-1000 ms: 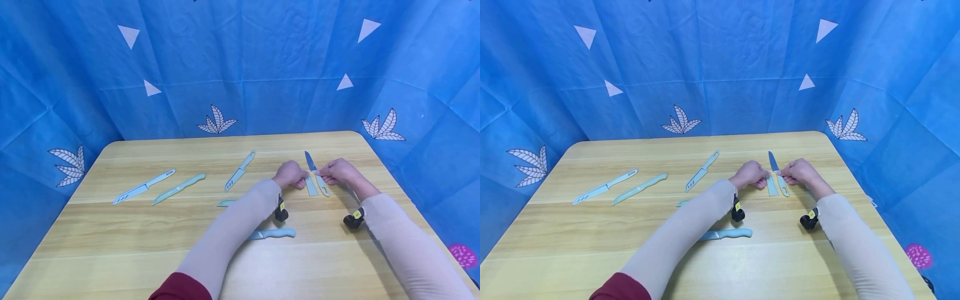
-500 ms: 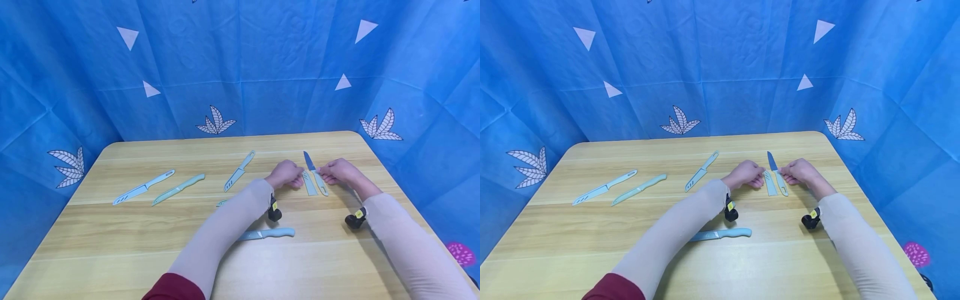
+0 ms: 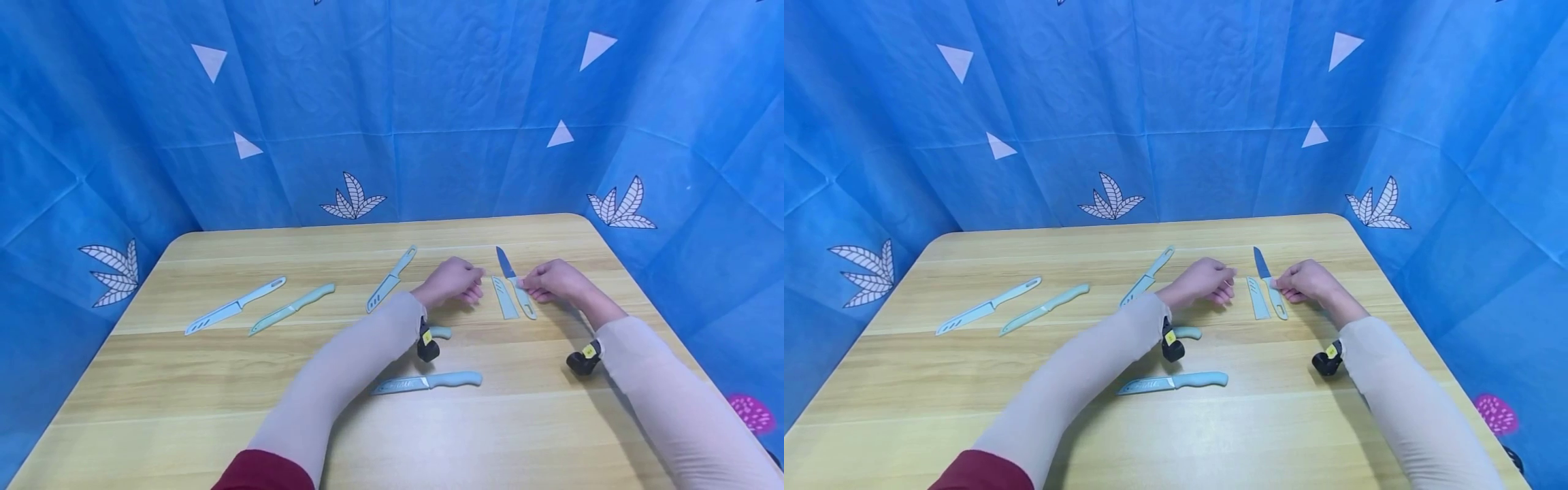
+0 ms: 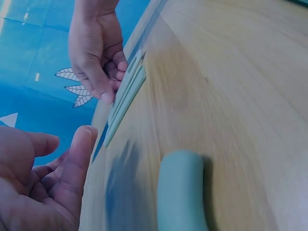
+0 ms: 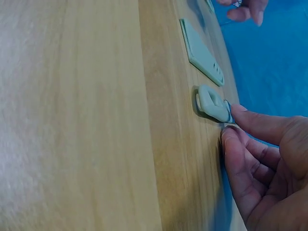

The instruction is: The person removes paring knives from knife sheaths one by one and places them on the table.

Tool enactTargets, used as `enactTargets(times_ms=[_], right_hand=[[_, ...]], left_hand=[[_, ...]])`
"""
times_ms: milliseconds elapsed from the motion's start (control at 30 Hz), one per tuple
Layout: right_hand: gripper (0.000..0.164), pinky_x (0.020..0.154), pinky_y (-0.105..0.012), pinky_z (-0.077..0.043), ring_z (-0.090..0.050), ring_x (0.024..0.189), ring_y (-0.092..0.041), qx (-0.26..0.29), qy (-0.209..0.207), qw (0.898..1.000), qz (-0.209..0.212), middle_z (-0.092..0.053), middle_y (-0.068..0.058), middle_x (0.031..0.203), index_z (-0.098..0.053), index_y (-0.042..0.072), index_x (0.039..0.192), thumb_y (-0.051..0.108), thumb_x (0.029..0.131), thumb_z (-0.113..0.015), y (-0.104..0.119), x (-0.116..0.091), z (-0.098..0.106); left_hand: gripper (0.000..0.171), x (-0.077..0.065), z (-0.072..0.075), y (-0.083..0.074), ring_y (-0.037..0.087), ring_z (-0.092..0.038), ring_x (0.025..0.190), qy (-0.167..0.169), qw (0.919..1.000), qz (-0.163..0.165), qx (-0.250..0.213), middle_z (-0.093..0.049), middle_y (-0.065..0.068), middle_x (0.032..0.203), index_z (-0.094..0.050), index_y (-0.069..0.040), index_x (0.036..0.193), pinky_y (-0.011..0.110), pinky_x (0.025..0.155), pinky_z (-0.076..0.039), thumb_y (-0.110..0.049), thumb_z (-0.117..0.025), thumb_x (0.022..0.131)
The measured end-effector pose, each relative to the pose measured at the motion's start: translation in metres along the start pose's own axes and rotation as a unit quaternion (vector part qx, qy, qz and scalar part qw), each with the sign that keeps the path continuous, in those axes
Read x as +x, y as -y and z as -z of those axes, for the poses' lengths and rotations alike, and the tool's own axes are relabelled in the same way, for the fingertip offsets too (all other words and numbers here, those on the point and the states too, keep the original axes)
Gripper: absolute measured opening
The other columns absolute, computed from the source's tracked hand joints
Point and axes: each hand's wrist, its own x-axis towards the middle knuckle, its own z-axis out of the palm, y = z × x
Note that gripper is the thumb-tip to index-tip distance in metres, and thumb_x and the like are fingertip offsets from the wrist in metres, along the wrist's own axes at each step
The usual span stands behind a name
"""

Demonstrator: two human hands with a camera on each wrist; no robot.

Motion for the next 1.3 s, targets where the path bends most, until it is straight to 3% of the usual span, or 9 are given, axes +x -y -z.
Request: enactTargets(times_ms=[267, 533, 767, 933, 1167, 1300], right_hand=[[0.036, 0.066, -0.025, -0.059, -0.061, 0.074, -0.014, -0.013, -0.006, 1.000, -0.005, -0.064, -0.006, 0.084, -0.064, -0.010, 0.111, 0.022, 0.094, -0.068, 0.003, -0.001, -0.001], [0.035, 0.067, -0.027, -0.060, -0.063, 0.073, -0.015, -0.014, -0.002, 1.000, 0.012, -0.064, -0.009, 0.084, -0.062, -0.010, 0.108, 0.023, 0.097, -0.063, 0.008, -0.006, 0.001], [0.037, 0.070, -0.029, -0.060, -0.064, 0.078, -0.017, -0.027, 0.000, 0.999, 0.038, -0.065, -0.012, 0.090, -0.059, -0.012, 0.111, 0.023, 0.098, -0.063, 0.012, -0.011, 0.000], [0.037, 0.073, -0.030, -0.060, -0.064, 0.083, -0.021, -0.040, -0.003, 0.998, 0.054, -0.066, -0.016, 0.096, -0.060, -0.011, 0.114, 0.023, 0.098, -0.062, 0.018, -0.018, -0.003], [0.039, 0.075, -0.034, -0.060, -0.063, 0.085, -0.026, -0.047, 0.004, 0.994, 0.095, -0.065, -0.019, 0.095, -0.061, -0.010, 0.115, 0.024, 0.098, -0.063, 0.026, -0.029, -0.007], [0.038, 0.078, -0.034, -0.060, -0.064, 0.088, -0.028, -0.049, 0.012, 0.992, 0.113, -0.065, -0.019, 0.099, -0.061, -0.007, 0.116, 0.026, 0.097, -0.063, 0.028, -0.033, -0.011]], left_hand=[[0.040, -0.013, 0.023, 0.005, 0.021, -0.068, 0.066, 0.019, 0.9995, -0.013, -0.019, -0.070, 0.012, 0.079, -0.065, 0.009, 0.106, 0.035, 0.068, -0.062, -0.030, -0.054, 0.102], [0.043, -0.029, 0.038, 0.011, 0.027, -0.069, 0.074, 0.052, 0.9982, -0.024, -0.020, -0.070, 0.016, 0.084, -0.064, 0.011, 0.107, 0.039, 0.073, -0.062, -0.030, -0.052, 0.103], [0.045, -0.040, 0.049, 0.013, 0.027, -0.069, 0.078, 0.075, 0.9964, -0.035, 0.019, -0.071, 0.016, 0.090, -0.066, 0.009, 0.111, 0.030, 0.066, -0.061, -0.033, -0.053, 0.102], [0.042, -0.048, 0.059, 0.018, 0.026, -0.069, 0.081, 0.102, 0.9933, -0.044, 0.033, -0.072, 0.012, 0.091, -0.067, 0.005, 0.113, 0.034, 0.071, -0.061, -0.034, -0.054, 0.102], [0.038, -0.061, 0.069, 0.025, 0.022, -0.069, 0.089, 0.138, 0.9833, -0.090, 0.077, -0.071, 0.005, 0.095, -0.067, -0.002, 0.117, 0.031, 0.073, -0.060, -0.034, -0.054, 0.102], [0.040, -0.067, 0.074, 0.031, 0.024, -0.068, 0.090, 0.154, 0.9789, -0.100, 0.089, -0.071, 0.006, 0.098, -0.065, -0.004, 0.120, 0.032, 0.074, -0.061, -0.038, -0.056, 0.100]])
